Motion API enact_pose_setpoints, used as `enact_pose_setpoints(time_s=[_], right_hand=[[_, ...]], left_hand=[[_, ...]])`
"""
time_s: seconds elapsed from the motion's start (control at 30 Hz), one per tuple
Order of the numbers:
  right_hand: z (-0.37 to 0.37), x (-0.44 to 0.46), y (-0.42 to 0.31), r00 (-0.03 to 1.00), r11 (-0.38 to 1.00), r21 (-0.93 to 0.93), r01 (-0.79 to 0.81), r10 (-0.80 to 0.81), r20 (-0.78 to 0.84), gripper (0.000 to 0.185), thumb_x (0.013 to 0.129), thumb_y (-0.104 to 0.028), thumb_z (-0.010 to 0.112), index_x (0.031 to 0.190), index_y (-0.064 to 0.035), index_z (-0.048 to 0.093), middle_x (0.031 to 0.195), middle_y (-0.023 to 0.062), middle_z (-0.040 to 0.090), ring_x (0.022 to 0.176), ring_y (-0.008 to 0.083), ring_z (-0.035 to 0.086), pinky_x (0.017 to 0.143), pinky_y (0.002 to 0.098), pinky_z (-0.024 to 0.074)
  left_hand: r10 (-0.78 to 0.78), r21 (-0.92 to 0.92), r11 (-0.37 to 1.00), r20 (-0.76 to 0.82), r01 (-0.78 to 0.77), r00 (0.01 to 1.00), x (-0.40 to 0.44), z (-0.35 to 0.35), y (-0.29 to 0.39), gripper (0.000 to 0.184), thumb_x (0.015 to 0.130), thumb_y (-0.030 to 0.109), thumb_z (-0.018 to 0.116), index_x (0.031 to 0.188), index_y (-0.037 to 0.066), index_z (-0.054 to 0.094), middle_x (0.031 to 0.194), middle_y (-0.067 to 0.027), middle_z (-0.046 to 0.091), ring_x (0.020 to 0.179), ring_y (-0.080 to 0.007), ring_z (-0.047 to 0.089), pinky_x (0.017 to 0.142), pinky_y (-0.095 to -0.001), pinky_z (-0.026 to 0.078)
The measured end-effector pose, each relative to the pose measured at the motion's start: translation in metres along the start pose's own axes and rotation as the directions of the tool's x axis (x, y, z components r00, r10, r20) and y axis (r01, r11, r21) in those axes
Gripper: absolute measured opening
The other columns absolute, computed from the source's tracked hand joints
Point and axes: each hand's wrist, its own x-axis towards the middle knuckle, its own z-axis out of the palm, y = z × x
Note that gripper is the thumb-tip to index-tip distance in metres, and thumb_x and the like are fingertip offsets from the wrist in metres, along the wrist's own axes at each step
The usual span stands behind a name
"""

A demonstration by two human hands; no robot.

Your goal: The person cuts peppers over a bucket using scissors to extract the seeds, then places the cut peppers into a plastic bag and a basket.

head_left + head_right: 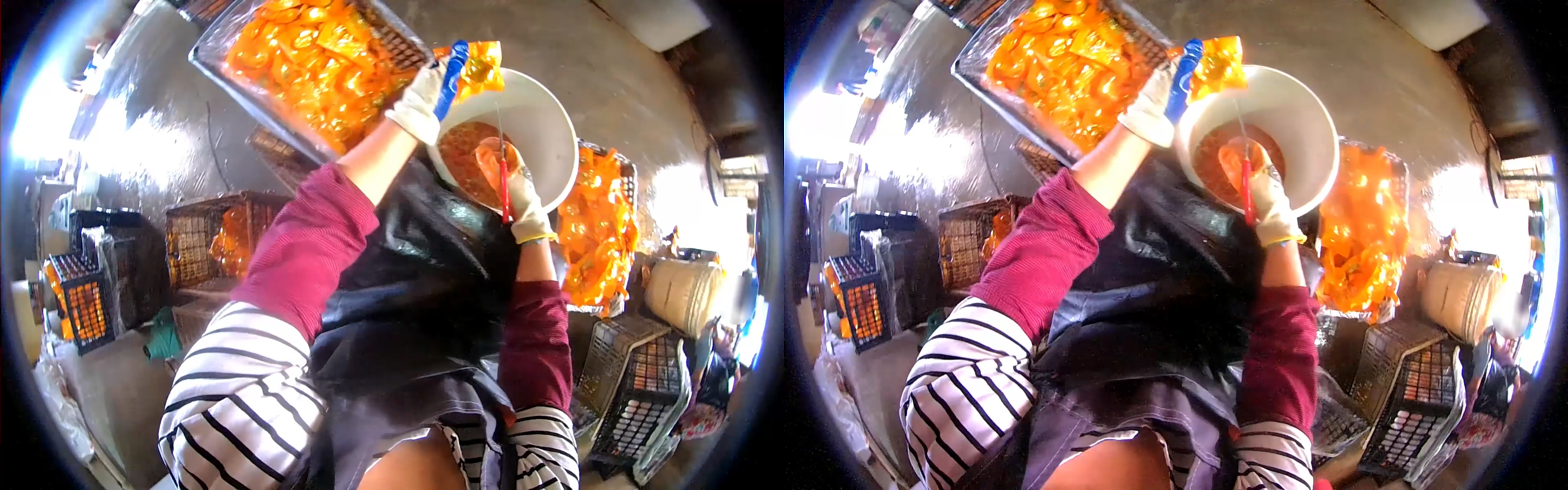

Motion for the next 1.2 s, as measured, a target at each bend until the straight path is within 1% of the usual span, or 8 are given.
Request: enact_pose_setpoints(time_s=[0.07,0.23,0.43,0.97,1.0,1.07,1.1,1.2], right_hand=[[-0.020,0.003,0.004,0.993,0.914,-0.391,0.109,-0.115,0.008,0.033,0.086,-0.016,0.065,0.115,-0.0042,0.055,0.099,0.0099,0.063,0.092,0.0164,0.062,0.076,0.0270,0.0506],[-0.018,-0.014,-0.025,0.994,0.993,-0.094,-0.077,0.069,-0.082,0.032,0.090,-0.015,0.060,0.118,-0.0013,0.053,0.097,0.0102,0.064,0.075,0.0216,0.066,0.059,0.0274,0.0549],[-0.025,-0.007,-0.007,0.996,0.917,-0.392,-0.070,0.041,-0.082,0.027,0.089,-0.017,0.062,0.111,-0.0022,0.056,0.095,0.0056,0.063,0.083,0.0138,0.060,0.073,0.0261,0.0505],[0.002,-0.014,-0.040,0.983,0.976,-0.202,-0.077,0.040,-0.180,0.030,0.089,-0.022,0.062,0.112,-0.0036,0.058,0.092,0.0074,0.064,0.068,0.0125,0.061,0.053,0.0249,0.0492],[0.005,-0.013,-0.046,0.979,0.968,-0.235,-0.091,0.043,-0.202,0.030,0.089,-0.017,0.061,0.116,-0.0034,0.056,0.096,0.0076,0.064,0.073,0.0135,0.063,0.057,0.0247,0.0516],[0.002,-0.007,-0.039,0.974,0.950,-0.310,-0.028,-0.044,-0.220,0.032,0.090,-0.011,0.060,0.120,-0.0032,0.054,0.101,0.0076,0.063,0.082,0.0147,0.063,0.065,0.0252,0.0538],[-0.004,0.000,-0.024,0.968,0.935,-0.352,0.048,-0.131,-0.214,0.032,0.089,-0.011,0.061,0.120,-0.0031,0.054,0.103,0.0073,0.063,0.086,0.0149,0.063,0.071,0.0260,0.0536],[-0.010,0.001,-0.009,0.974,0.985,-0.105,0.133,-0.150,-0.172,0.038,0.088,-0.018,0.062,0.122,-0.0039,0.053,0.106,0.0079,0.062,0.099,0.0189,0.059,0.082,0.0290,0.0491]], left_hand=[[0.028,0.201,0.979,0.002,-0.028,1.000,-0.001,0.024,-0.015,0.048,0.094,0.048,0.046,0.108,0.005,0.063,0.094,-0.0030,0.066,0.083,-0.0107,0.059,0.074,-0.0269,0.046],[0.083,0.101,0.991,0.035,-0.086,0.996,0.003,0.042,-0.050,0.039,0.093,0.034,0.055,0.112,0.000,0.061,0.099,-0.0051,0.066,0.087,-0.0112,0.061,0.079,-0.0230,0.048],[-0.122,-0.461,0.877,0.056,0.134,0.991,0.011,0.041,-0.055,0.045,0.097,0.034,0.046,0.123,-0.003,0.050,0.118,-0.0146,0.060,0.106,-0.0238,0.060,0.092,-0.0337,0.050],[-0.172,-0.273,0.935,0.202,0.225,0.964,-0.014,0.042,-0.037,0.032,0.095,0.027,0.051,0.117,0.005,0.057,0.112,-0.0100,0.061,0.101,-0.0181,0.061,0.082,-0.0306,0.054],[0.006,0.233,0.971,0.199,-0.053,0.980,-0.009,0.034,-0.051,0.031,0.095,0.025,0.050,0.117,0.004,0.057,0.112,-0.0105,0.061,0.101,-0.0185,0.061,0.083,-0.0302,0.053],[0.238,0.867,0.166,0.427,-0.469,0.872,0.005,0.013,-0.092,0.028,0.095,0.021,0.049,0.117,0.004,0.057,0.112,-0.0117,0.061,0.102,-0.0192,0.060,0.084,-0.0294,0.053],[-0.037,0.692,0.711,0.216,-0.126,0.976,0.001,0.023,-0.076,0.028,0.096,0.018,0.045,0.115,0.002,0.057,0.113,-0.0129,0.061,0.104,-0.0211,0.059,0.089,-0.0305,0.050],[-0.226,0.567,0.817,0.141,0.109,0.964,-0.019,0.045,-0.038,0.029,0.096,0.018,0.045,0.115,-0.001,0.056,0.111,-0.0135,0.062,0.100,-0.0214,0.061,0.088,-0.0295,0.051]])
